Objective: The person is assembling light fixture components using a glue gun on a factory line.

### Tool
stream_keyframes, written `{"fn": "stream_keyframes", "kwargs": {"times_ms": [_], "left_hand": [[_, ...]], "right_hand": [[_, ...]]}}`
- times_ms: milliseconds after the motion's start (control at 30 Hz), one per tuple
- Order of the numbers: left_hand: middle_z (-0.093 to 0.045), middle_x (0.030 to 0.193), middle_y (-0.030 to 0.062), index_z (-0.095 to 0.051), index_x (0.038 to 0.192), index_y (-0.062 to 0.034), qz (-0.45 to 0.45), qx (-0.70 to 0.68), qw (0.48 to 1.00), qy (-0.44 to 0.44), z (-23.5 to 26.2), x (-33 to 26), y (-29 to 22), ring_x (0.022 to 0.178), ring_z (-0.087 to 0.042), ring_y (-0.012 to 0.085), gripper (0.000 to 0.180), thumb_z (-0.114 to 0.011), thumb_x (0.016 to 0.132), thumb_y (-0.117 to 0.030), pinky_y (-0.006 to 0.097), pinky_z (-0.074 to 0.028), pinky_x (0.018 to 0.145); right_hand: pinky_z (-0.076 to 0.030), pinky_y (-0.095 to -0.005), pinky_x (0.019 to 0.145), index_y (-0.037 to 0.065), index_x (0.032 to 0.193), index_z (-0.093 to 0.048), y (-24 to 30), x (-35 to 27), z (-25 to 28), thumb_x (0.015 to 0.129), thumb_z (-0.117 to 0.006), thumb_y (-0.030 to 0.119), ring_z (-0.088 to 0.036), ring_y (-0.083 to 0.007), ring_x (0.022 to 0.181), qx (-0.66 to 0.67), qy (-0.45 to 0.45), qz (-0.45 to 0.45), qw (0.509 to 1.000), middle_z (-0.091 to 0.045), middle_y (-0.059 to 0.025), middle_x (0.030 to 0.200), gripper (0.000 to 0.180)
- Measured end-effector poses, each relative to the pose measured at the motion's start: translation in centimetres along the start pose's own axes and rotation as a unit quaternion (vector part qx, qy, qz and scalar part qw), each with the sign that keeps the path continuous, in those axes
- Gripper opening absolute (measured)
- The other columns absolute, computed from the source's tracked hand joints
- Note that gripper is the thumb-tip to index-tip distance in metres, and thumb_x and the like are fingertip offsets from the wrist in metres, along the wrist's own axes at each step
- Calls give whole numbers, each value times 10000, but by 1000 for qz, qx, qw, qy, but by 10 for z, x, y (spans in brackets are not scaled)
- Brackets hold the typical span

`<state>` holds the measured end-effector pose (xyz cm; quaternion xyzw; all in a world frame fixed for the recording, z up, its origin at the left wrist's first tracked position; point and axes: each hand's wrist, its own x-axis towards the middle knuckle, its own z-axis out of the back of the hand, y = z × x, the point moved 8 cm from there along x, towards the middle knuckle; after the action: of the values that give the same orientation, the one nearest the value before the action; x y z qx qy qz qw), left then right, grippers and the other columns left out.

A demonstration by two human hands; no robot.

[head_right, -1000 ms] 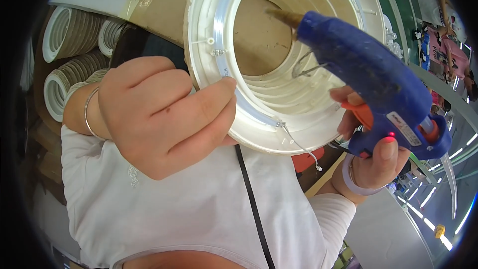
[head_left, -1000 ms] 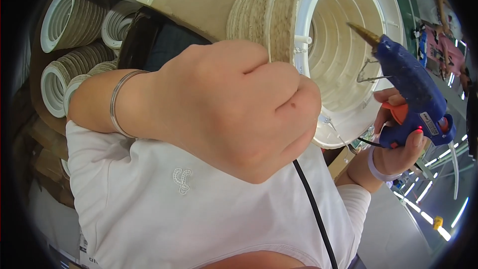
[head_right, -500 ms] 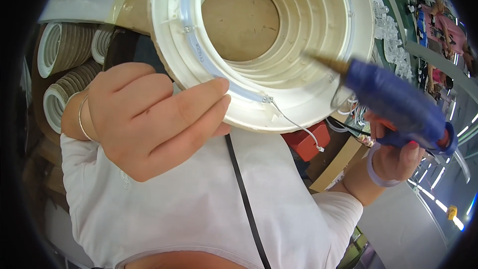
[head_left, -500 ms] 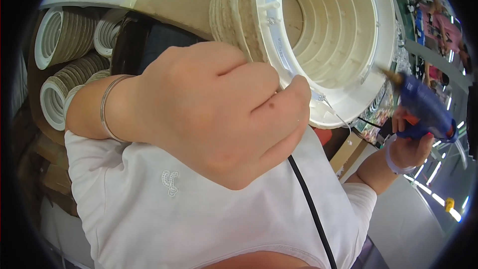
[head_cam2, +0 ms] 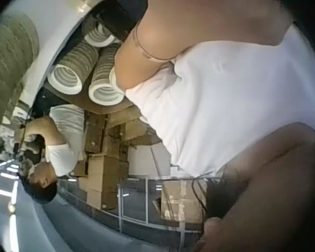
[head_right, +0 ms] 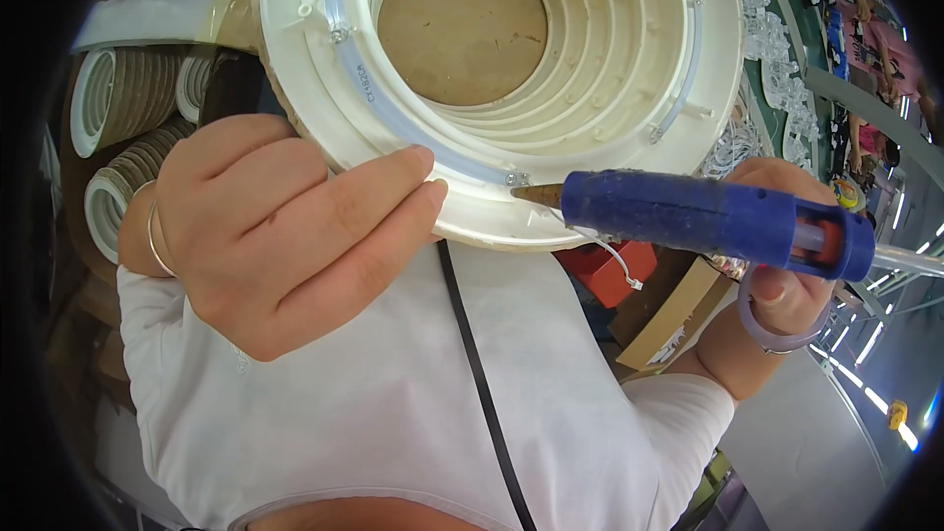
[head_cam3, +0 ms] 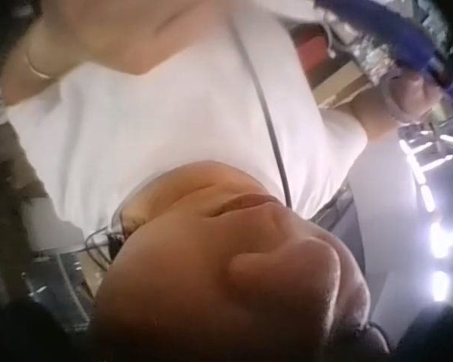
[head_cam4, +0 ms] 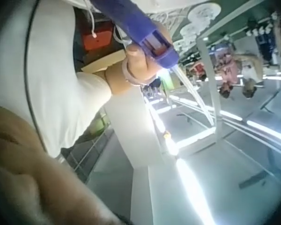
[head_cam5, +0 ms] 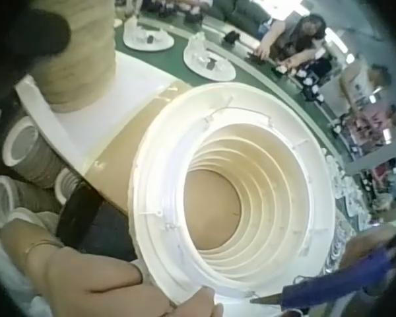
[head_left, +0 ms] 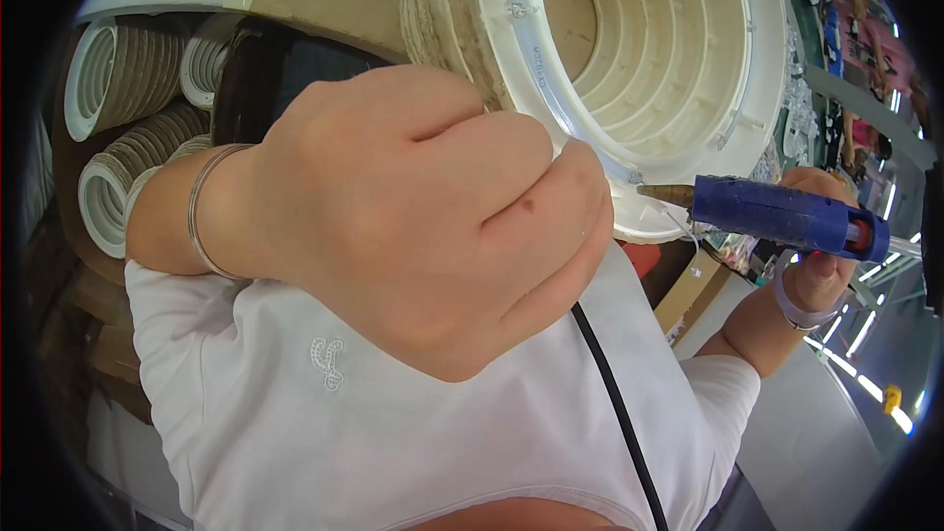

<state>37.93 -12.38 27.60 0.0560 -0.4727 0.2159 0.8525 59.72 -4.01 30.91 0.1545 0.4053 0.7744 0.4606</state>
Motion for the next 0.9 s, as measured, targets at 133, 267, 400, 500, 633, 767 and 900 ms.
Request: {"fn": "stream_keyframes", "kwargs": {"times_ms": [133, 267, 400, 500, 633, 767, 900], "left_hand": [[-612, 693, 75, -633, 723, -21, 11, -11, 1000, 5, -2, 0, 0, 442, -372, 84, 213, -628, 527, -104, 204, -254, 386], [-611, 691, 78, -633, 718, -20, 11, -4, 1000, -22, 0, -2, -1, 443, -373, 85, 238, -601, 498, -103, 203, -255, 386], [-611, 690, 78, -633, 716, -20, 15, -7, 1000, -21, -1, -1, 1, 444, -374, 86, 229, -608, 504, -102, 203, -257, 386], [-610, 685, 75, -633, 714, -20, 3, 5, 1000, -25, 0, -1, 0, 448, -379, 86, 226, -619, 504, -103, 202, -260, 385], [-610, 682, 73, -634, 713, -20, -4, 5, 1000, -20, -1, 0, 2, 456, -386, 88, 228, -631, 502, -106, 202, -264, 385], [-611, 686, 73, -636, 713, -21, 10, -1, 1000, -28, 0, 0, 2, 462, -387, 90, 231, -627, 498, -105, 203, -266, 388], [-612, 689, 72, -636, 713, -21, 6, 1, 1000, -27, 0, 0, 1, 468, -391, 90, 244, -616, 486, -107, 204, -267, 390]], "right_hand": [[-355, -259, 502, -62, 740, -555, 0, 4, 0, 638, -623, 599, -494, -174, 563, -15, -13, -20, 1000, -534, -105, 662, 672], [-341, -262, 509, -59, 735, -546, -1, 2, 0, 643, -621, 595, -480, -172, 574, -24, -12, -25, 999, -526, -95, 668, 665], [-339, -267, 524, -55, 747, -545, -2, 3, 5, 665, -624, 562, -473, -174, 592, -16, -14, -16, 1000, -528, -91, 679, 628], [-335, -266, 531, -52, 768, -546, 1, 2, 5, 681, -624, 539, -470, -176, 603, -19, -36, 12, 999, -531, -91, 692, 603], [-336, -270, 547, -50, 781, -543, -5, 1, 6, 686, -623, 533, -472, -179, 627, 3, 10, -12, 1000, -531, -94, 712, 596], [-337, -277, 559, -48, 798, -536, -6, 3, 7, 685, -618, 543, -472, -187, 644, -1, 14, -7, 1000, -530, -97, 734, 607], [-338, -278, 562, -43, 797, -532, -5, 0, 6, 685, -611, 554, -474, -190, 650, -10, 8, -4, 1000, -529, -102, 730, 612]]}}
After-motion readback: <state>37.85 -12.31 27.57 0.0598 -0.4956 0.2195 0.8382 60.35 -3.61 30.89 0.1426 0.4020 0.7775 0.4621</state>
